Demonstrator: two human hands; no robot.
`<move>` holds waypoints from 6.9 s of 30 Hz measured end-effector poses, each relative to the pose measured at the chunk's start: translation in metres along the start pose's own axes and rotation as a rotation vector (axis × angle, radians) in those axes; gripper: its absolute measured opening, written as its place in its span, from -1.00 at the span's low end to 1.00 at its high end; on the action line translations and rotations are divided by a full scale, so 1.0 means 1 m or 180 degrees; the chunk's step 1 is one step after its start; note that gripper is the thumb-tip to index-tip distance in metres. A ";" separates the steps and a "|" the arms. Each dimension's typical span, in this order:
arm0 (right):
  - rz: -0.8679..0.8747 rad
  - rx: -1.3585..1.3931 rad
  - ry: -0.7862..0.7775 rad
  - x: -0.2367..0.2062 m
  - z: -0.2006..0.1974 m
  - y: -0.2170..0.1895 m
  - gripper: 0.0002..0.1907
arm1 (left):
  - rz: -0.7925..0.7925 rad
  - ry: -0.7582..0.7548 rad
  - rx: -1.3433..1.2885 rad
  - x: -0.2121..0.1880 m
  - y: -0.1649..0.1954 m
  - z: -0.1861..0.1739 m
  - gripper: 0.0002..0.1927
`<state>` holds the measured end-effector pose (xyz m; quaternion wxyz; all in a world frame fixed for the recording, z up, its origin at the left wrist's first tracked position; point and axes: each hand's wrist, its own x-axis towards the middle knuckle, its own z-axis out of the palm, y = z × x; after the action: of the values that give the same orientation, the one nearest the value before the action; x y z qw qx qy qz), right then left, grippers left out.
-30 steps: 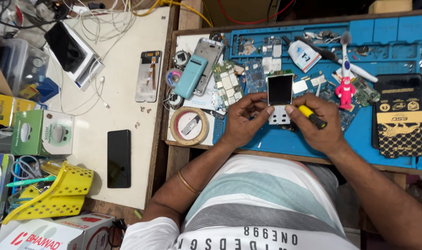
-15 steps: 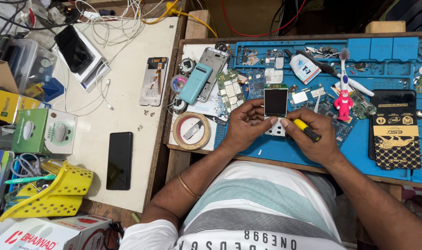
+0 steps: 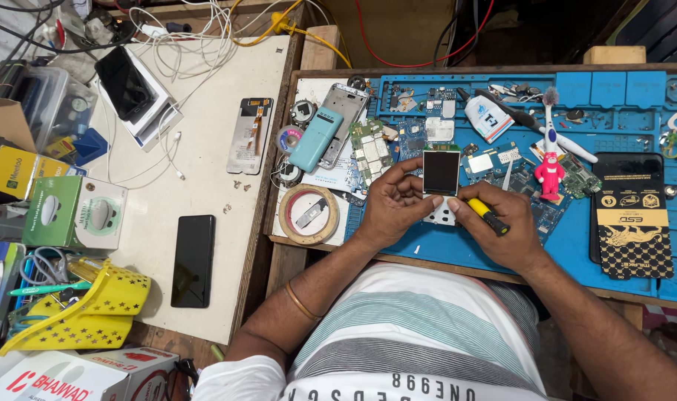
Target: The person uses a yellow-handled screwdriver to remove screws from a green circuit board, then sets it aside. They pick up a white handheld gaming device and remove screws from its back cover. They then pick up a blue circuit board and remove screws from it as well.
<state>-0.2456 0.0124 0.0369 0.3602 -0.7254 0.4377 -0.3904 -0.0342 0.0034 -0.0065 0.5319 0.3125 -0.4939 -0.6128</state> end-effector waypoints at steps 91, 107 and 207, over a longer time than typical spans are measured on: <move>-0.0868 -0.0629 0.0157 -0.006 -0.006 -0.013 -0.73 | -0.0007 0.0056 -0.1512 0.001 0.012 0.005 -0.03; -0.0517 -0.0465 -0.0001 -0.010 -0.002 -0.002 -0.60 | 0.0669 -0.1397 0.1704 -0.013 0.003 0.010 0.59; -0.0890 -0.2104 0.1021 -0.001 -0.074 0.051 -0.84 | 0.1596 0.1300 0.0535 0.028 0.080 -0.090 -0.70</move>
<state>-0.3294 -0.0187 0.0248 -0.0225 -0.7847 0.4875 -0.3821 0.0684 -0.0435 0.0444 0.7265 0.3404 -0.4874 -0.3446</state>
